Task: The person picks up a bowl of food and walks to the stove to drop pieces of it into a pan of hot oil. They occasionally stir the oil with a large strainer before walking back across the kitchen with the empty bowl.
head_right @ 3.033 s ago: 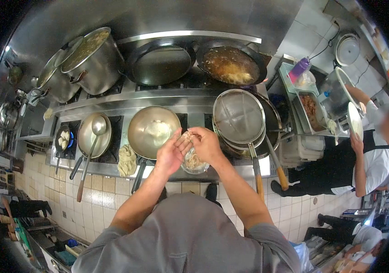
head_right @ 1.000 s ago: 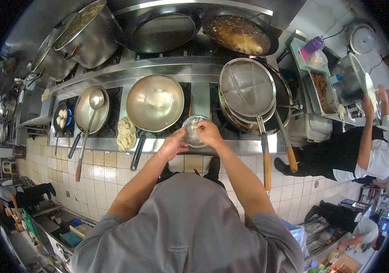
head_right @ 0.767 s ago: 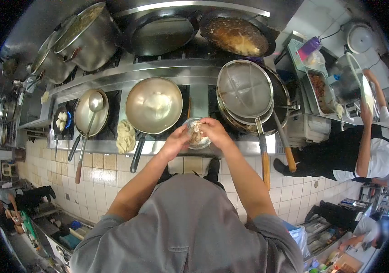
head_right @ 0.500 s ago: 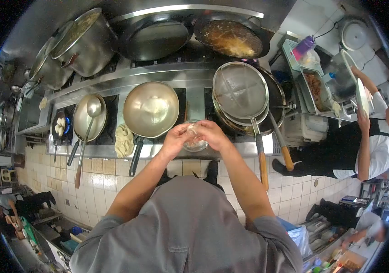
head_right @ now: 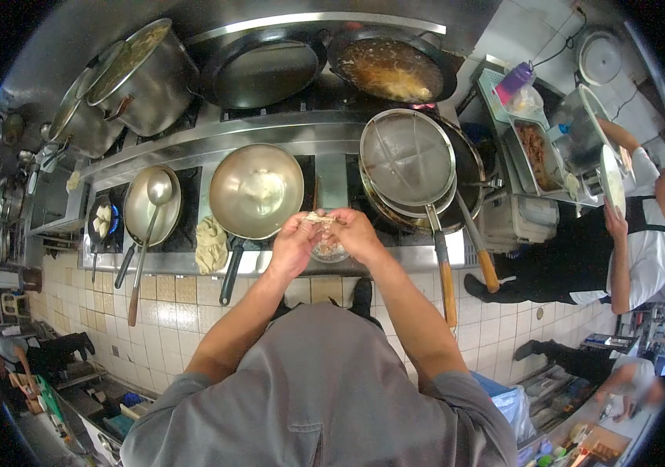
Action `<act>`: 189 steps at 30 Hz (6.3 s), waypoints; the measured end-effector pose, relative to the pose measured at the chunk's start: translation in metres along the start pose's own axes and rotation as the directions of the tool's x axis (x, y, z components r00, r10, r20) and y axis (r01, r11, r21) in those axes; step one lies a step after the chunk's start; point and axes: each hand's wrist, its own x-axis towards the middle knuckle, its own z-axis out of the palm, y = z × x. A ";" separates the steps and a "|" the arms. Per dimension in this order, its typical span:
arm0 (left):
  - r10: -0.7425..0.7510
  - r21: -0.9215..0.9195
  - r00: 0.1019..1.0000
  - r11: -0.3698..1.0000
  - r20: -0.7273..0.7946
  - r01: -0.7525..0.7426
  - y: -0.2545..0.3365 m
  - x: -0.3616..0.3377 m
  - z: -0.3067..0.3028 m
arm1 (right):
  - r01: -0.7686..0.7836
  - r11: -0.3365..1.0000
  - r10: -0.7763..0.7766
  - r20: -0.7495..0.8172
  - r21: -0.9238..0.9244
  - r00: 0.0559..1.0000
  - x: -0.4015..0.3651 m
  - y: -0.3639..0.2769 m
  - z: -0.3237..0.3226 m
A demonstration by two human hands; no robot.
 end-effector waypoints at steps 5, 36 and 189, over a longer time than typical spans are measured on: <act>0.016 -0.122 0.998 0.992 0.060 -0.008 0.000 0.002 -0.006 | -0.035 0.999 0.035 -0.028 -0.015 0.999 0.007 0.011 0.000; 0.039 0.791 0.950 0.543 0.310 -0.281 0.072 -0.016 0.065 | 0.159 0.973 -0.194 -0.224 -0.166 0.955 -0.001 -0.056 -0.015; -0.153 0.486 0.959 0.836 -0.240 0.255 0.046 -0.005 0.003 | 0.213 0.775 -0.540 -0.449 -0.595 0.712 0.157 -0.204 -0.134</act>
